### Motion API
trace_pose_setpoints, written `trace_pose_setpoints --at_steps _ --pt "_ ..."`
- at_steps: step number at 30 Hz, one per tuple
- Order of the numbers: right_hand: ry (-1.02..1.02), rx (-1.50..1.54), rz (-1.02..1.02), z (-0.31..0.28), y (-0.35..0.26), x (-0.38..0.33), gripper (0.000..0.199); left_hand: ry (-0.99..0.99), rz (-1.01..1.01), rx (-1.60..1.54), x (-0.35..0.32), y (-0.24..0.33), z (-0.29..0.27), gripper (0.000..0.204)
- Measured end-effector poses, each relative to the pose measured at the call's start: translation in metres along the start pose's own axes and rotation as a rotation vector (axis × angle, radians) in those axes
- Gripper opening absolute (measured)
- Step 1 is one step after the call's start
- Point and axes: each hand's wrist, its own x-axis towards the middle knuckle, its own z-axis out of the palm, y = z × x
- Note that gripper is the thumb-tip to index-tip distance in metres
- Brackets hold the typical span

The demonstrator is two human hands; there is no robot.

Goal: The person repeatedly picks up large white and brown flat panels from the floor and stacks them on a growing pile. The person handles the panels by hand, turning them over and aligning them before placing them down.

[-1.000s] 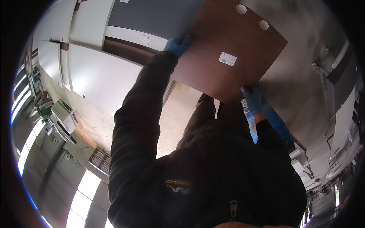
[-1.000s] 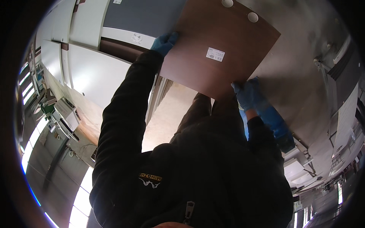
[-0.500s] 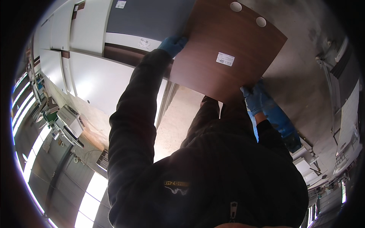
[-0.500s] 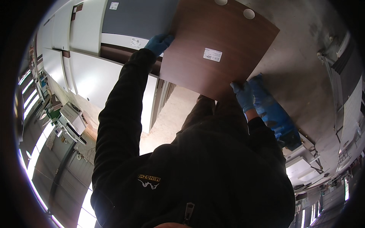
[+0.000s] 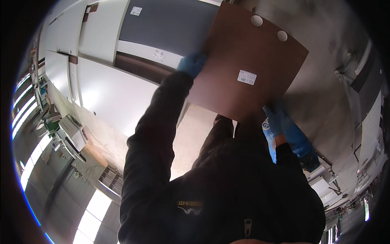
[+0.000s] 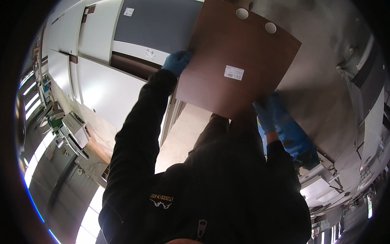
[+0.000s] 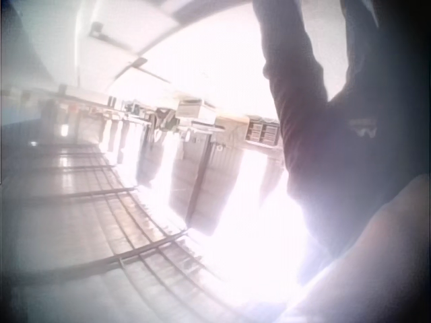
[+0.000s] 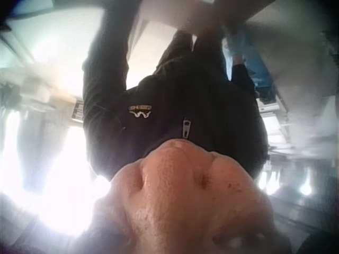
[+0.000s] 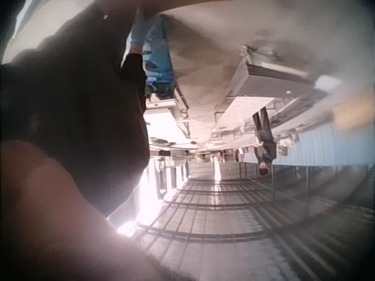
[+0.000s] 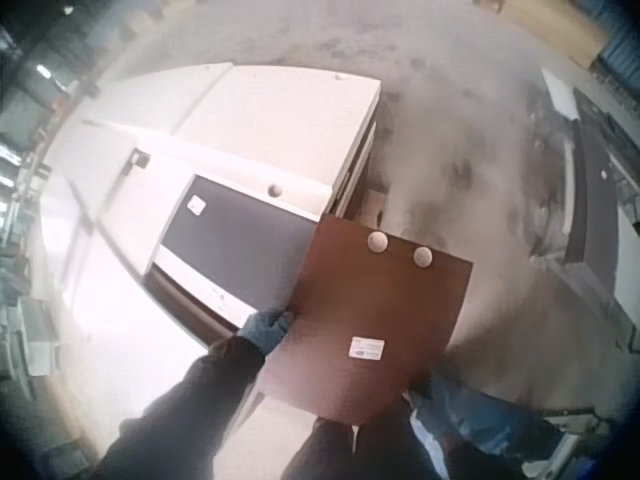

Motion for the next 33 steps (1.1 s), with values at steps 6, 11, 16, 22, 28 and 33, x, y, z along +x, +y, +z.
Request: trace_pose_setpoints --at_steps 6,11,16,22,28,33 --pt "-0.117 -0.053 -0.118 -0.057 0.008 0.024 0.036 0.238 -0.167 -0.552 -0.100 -0.011 0.058 0.033" --pt "-0.213 0.097 -0.066 -0.077 -0.041 0.043 0.034 0.605 -0.355 -0.911 -0.171 -0.009 0.109 0.036" --pt "-0.285 -0.147 -0.307 -0.044 -0.120 0.091 0.031 0.808 -0.466 -1.112 -0.180 -0.018 0.110 0.029" --pt "-0.503 -0.200 -0.295 -0.008 -0.206 0.165 0.031 0.923 -0.494 -1.268 -0.158 -0.012 0.094 0.030" --pt "-0.533 -0.220 -0.404 0.029 -0.254 0.210 0.024 1.094 -0.576 -1.377 -0.124 -0.002 0.077 0.025" --pt "-0.546 -0.332 -0.469 0.038 -0.264 0.226 0.031 1.116 -0.543 -1.428 -0.116 0.010 0.068 0.028"
